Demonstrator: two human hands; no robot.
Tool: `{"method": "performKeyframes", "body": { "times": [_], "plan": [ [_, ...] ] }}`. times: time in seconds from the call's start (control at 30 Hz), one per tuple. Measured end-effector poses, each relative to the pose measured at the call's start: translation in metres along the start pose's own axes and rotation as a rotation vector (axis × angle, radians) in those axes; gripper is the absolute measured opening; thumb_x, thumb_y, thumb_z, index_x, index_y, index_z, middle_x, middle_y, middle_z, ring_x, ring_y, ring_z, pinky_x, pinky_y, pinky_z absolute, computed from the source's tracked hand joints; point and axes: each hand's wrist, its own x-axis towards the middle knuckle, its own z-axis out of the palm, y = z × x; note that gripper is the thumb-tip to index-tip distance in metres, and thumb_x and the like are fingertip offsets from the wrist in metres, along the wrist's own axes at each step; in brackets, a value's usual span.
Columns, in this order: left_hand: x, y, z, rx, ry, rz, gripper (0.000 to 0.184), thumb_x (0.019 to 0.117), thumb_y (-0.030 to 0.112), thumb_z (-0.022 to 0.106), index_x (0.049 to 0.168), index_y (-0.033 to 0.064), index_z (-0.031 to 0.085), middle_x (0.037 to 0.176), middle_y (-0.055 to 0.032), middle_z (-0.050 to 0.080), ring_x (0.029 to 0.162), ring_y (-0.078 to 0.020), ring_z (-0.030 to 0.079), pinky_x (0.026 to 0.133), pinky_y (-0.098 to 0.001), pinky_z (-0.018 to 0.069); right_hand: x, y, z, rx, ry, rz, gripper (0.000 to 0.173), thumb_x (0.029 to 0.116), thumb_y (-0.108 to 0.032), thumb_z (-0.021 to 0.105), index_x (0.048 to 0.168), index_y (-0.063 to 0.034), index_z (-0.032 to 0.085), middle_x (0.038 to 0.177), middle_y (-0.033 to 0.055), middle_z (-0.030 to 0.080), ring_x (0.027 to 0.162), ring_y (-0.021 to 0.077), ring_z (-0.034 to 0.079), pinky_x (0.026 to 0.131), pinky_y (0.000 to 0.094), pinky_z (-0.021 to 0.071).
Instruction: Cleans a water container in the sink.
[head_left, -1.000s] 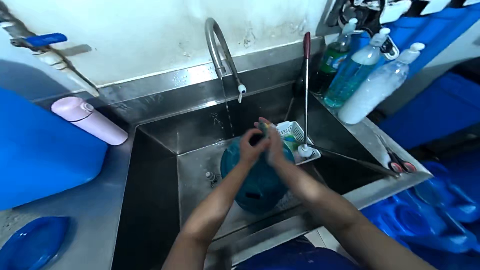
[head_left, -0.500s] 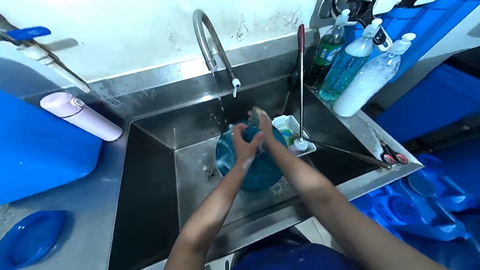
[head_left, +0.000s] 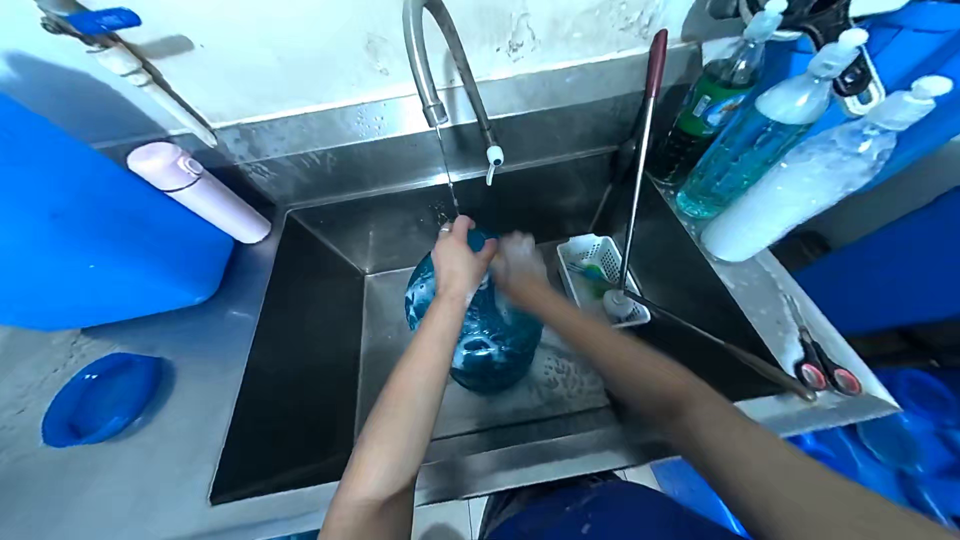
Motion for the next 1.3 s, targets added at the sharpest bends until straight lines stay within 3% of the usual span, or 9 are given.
{"method": "performKeyframes", "body": {
  "times": [0.27,0.37,0.5,0.67,0.77,0.9,1.03,1.2,1.3],
  "plan": [
    [-0.067,0.022,0.048,-0.36,-0.397,0.637,0.034,0.0615,-0.005,0.081,0.094,-0.0092,0.072,0.103,-0.0225,0.072,0.106,-0.0325,0.068,0.097,-0.0465,0.0529,0.047,0.025,-0.028,0.011,-0.277,-0.777,0.018,0.0815,-0.009,0.075,0.095,0.002,0.074,0.103,0.0208,0.071,0.107,0.0411,0.066,0.09,0.0618,0.052],
    [-0.087,0.003,0.042,-0.226,-0.312,0.879,0.021,0.0677,0.012,0.074,0.088,0.0053,0.076,0.108,-0.0191,0.07,0.113,-0.0357,0.063,0.1,-0.0471,0.0495,0.081,0.017,-0.032,-0.031,-0.596,-0.587,0.032,0.0987,-0.021,0.067,0.12,0.0031,0.067,0.115,0.0268,0.068,0.112,0.0443,0.064,0.096,0.0657,0.048],
    [-0.08,-0.11,0.026,-0.183,0.583,0.307,0.024,0.0847,0.016,0.069,0.084,-0.0086,0.067,0.129,-0.03,0.059,0.13,-0.0345,0.053,0.111,-0.0446,0.0418,0.09,-0.001,-0.021,0.023,-0.417,-0.003,0.053,0.1064,-0.039,0.05,0.144,-0.0013,0.047,0.138,0.03,0.056,0.129,0.0477,0.055,0.101,0.0669,0.0454],
    [-0.043,-0.157,0.001,-0.768,0.974,-0.593,0.074,0.0884,0.003,0.075,0.15,-0.0029,0.033,0.134,-0.027,0.054,0.114,-0.0293,0.06,0.094,-0.0422,0.0527,-0.043,-0.08,0.026,-0.067,-0.684,-0.95,0.022,0.0922,-0.009,0.071,0.11,0.0038,0.073,0.124,0.0267,0.065,0.127,0.0473,0.054,0.103,0.0638,0.0413],
    [-0.049,-0.157,0.004,-1.071,0.836,-0.503,0.045,0.0832,-0.009,0.061,0.125,-0.003,0.047,0.092,-0.0122,0.061,0.075,-0.0165,0.062,0.065,-0.0335,0.0553,0.049,-0.073,0.042,0.102,-0.786,-0.916,0.023,0.0927,-0.011,0.073,0.108,0.0059,0.075,0.123,0.0247,0.067,0.124,0.0408,0.058,0.109,0.0566,0.0407],
    [-0.07,-0.209,0.005,-1.365,0.398,-0.143,0.061,0.0642,0.014,0.078,0.119,0.0126,0.053,0.093,0.0003,0.073,0.083,-0.0117,0.072,0.074,-0.0294,0.0619,0.116,-0.03,0.079,0.155,-0.717,-0.528,0.031,0.1056,-0.015,0.054,0.123,0.0055,0.068,0.127,0.0283,0.066,0.124,0.0435,0.06,0.109,0.0618,0.0416],
    [-0.043,-0.192,0.019,-1.053,0.869,-0.876,0.036,0.0949,0.003,0.064,0.129,-0.0063,0.055,0.1,-0.0193,0.063,0.084,-0.0243,0.061,0.076,-0.042,0.0534,0.009,-0.074,0.049,0.007,-0.951,-0.919,0.027,0.0988,-0.008,0.062,0.121,0.0049,0.071,0.133,0.0222,0.065,0.133,0.0378,0.055,0.116,0.0549,0.0352],
    [-0.056,-0.191,0.013,-1.388,0.469,-0.077,0.052,0.0611,0.014,0.083,0.111,0.0153,0.066,0.093,-0.0009,0.075,0.084,-0.0135,0.073,0.076,-0.0326,0.0622,0.138,-0.01,0.079,0.504,-0.866,-0.411,0.027,0.1039,-0.011,0.058,0.121,0.0071,0.07,0.123,0.022,0.07,0.116,0.0285,0.067,0.105,0.0461,0.0495],
    [-0.043,-0.205,0.014,-1.243,0.767,-0.456,0.032,0.0913,0.014,0.065,0.121,0.0048,0.056,0.093,-0.0084,0.065,0.08,-0.0161,0.066,0.071,-0.0336,0.058,0.078,-0.01,0.082,0.642,-0.517,-0.575,0.02,0.0946,-0.001,0.061,0.107,0.0116,0.072,0.116,0.0236,0.071,0.114,0.0289,0.067,0.105,0.0418,0.0505]
  ]
}}
